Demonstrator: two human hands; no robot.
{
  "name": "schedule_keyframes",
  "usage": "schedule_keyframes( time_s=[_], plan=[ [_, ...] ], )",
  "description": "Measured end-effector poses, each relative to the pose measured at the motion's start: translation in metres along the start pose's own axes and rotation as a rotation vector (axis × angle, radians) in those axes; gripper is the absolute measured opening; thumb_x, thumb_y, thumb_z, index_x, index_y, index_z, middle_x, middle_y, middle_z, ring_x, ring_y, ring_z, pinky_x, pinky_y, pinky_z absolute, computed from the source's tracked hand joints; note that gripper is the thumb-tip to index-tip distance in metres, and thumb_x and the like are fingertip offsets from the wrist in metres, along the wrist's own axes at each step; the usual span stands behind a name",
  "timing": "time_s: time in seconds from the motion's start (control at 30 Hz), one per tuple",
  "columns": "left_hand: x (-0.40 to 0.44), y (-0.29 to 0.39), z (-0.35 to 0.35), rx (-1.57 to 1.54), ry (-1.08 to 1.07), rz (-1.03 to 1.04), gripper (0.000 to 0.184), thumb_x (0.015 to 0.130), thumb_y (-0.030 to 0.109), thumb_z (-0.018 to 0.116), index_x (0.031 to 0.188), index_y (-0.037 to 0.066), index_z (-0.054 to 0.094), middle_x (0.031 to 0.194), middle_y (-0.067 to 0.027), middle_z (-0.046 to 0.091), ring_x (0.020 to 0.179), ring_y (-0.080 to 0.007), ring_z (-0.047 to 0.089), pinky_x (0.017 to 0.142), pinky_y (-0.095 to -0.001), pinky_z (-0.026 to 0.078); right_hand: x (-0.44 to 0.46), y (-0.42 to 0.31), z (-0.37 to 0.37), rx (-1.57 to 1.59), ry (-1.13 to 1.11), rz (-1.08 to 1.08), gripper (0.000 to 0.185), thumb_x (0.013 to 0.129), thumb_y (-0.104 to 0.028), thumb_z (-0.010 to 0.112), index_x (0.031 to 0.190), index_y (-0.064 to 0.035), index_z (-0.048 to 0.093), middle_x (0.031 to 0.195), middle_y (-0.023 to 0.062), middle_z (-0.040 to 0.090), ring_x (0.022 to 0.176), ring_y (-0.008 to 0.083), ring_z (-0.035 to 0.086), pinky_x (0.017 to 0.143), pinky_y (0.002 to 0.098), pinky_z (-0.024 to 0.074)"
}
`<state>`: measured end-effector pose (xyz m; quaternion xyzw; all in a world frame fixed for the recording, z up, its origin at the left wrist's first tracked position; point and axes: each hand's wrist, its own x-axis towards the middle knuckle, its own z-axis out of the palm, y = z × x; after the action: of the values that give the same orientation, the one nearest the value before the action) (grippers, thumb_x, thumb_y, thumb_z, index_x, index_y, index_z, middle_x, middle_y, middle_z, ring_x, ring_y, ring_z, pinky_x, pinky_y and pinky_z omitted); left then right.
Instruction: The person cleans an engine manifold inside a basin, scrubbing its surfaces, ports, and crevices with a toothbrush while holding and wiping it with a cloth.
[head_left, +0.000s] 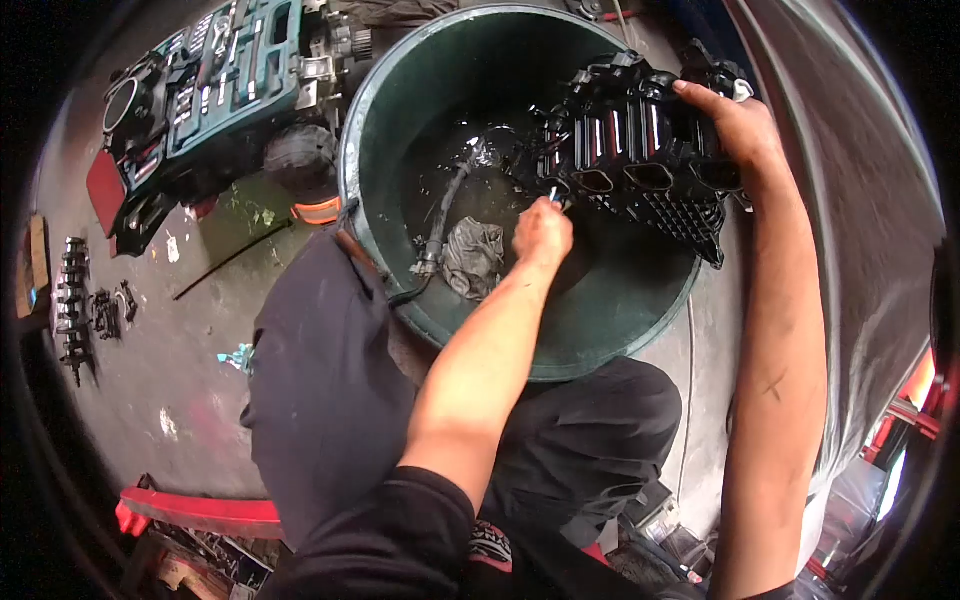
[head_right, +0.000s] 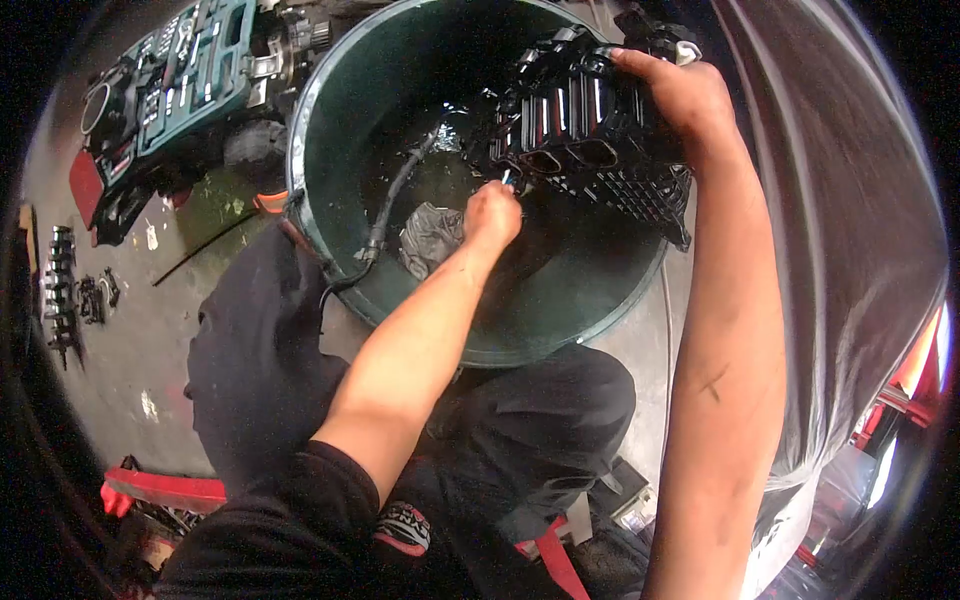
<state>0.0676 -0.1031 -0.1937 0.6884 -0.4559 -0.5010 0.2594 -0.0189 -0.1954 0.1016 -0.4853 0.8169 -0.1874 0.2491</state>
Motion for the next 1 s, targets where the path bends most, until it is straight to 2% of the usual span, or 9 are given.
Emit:
schedule_keyframes(
  time_s=[0.07,0.17,0.33,0.37,0.4,0.5,0.67,0.8,1.0],
  plan=[
    [-0.025,0.014,0.003,-0.113,-0.014,-0.167,0.032,0.100,0.032,0.049,0.105,0.007,0.068,0.103,-0.0286,0.070,0.108,-0.0482,0.064,0.089,-0.0573,0.050,0.018,0.011,-0.001,-0.041,0.032,-0.008,0.063,0.071,-0.043,0.086,0.100,0.0110,0.071,0.091,0.0176,0.074,0.077,0.0250,0.073,0.071,0.0361,0.0564],
    [-0.051,0.006,-0.003,0.005,-0.069,-0.117,0.030,0.102,0.028,0.047,0.109,0.004,0.064,0.102,-0.0285,0.070,0.103,-0.0478,0.066,0.088,-0.0574,0.051,0.018,0.011,0.002,-0.039,0.075,-0.039,0.055,0.074,-0.042,0.085,0.099,0.0051,0.073,0.090,0.0112,0.074,0.077,0.0183,0.071,0.072,0.0312,0.0542],
    [-0.016,-0.002,0.009,-0.047,0.072,0.013,0.033,0.101,0.030,0.048,0.099,0.002,0.065,0.097,-0.0269,0.070,0.095,-0.0489,0.067,0.079,-0.0580,0.052,0.017,0.018,0.002,-0.113,0.093,0.053,0.055,0.073,-0.041,0.086,0.101,0.0050,0.073,0.092,0.0115,0.074,0.079,0.0188,0.071,0.074,0.0320,0.0538],
    [-0.027,0.012,0.003,-0.106,0.069,-0.096,0.032,0.101,0.029,0.049,0.097,0.002,0.065,0.098,-0.0271,0.069,0.097,-0.0492,0.065,0.080,-0.0577,0.051,0.020,0.013,0.001,-0.078,0.087,0.045,0.055,0.073,-0.041,0.086,0.102,0.0050,0.073,0.093,0.0115,0.074,0.079,0.0189,0.071,0.074,0.0323,0.0538],
    [-0.033,0.005,0.007,-0.158,0.034,-0.045,0.030,0.101,0.027,0.050,0.096,0.002,0.065,0.097,-0.0281,0.069,0.098,-0.0503,0.064,0.081,-0.0573,0.050,0.019,0.013,0.001,-0.096,0.113,0.000,0.065,0.071,-0.043,0.086,0.104,0.0106,0.071,0.097,0.0175,0.074,0.083,0.0229,0.072,0.078,0.0360,0.0549],
    [-0.061,0.000,0.002,-0.293,0.026,-0.030,0.027,0.099,0.025,0.055,0.091,0.001,0.064,0.091,-0.0274,0.066,0.092,-0.0494,0.063,0.077,-0.0562,0.048,0.013,0.005,0.004,0.001,0.077,-0.015,0.057,0.074,-0.039,0.085,0.103,0.0081,0.072,0.094,0.0164,0.074,0.079,0.0224,0.072,0.073,0.0352,0.0552],
    [-0.011,0.013,-0.003,-0.215,0.065,0.094,0.025,0.099,0.025,0.055,0.095,0.002,0.065,0.088,-0.0273,0.068,0.088,-0.0493,0.066,0.073,-0.0541,0.051,0.005,-0.004,0.003,-0.042,0.072,0.062,0.053,0.075,-0.038,0.084,0.102,0.0067,0.072,0.092,0.0154,0.074,0.078,0.0225,0.072,0.072,0.0354,0.0554],
    [-0.029,0.000,-0.008,-0.273,-0.012,0.066,0.025,0.099,0.024,0.054,0.097,0.002,0.065,0.094,-0.0281,0.068,0.097,-0.0478,0.066,0.079,-0.0553,0.051,0.006,-0.001,0.004,-0.009,0.090,-0.019,0.057,0.075,-0.041,0.083,0.102,0.0076,0.072,0.091,0.0155,0.074,0.078,0.0224,0.073,0.073,0.0353,0.0554],
    [-0.016,0.007,0.003,-0.046,0.027,-0.062,0.030,0.100,0.027,0.052,0.099,0.001,0.066,0.098,-0.0272,0.070,0.099,-0.0485,0.066,0.081,-0.0565,0.051,0.009,0.002,0.000,-0.095,0.063,0.013,0.063,0.072,-0.046,0.084,0.101,0.0093,0.072,0.093,0.0167,0.074,0.084,0.0237,0.072,0.077,0.0365,0.0544]
  ],
)
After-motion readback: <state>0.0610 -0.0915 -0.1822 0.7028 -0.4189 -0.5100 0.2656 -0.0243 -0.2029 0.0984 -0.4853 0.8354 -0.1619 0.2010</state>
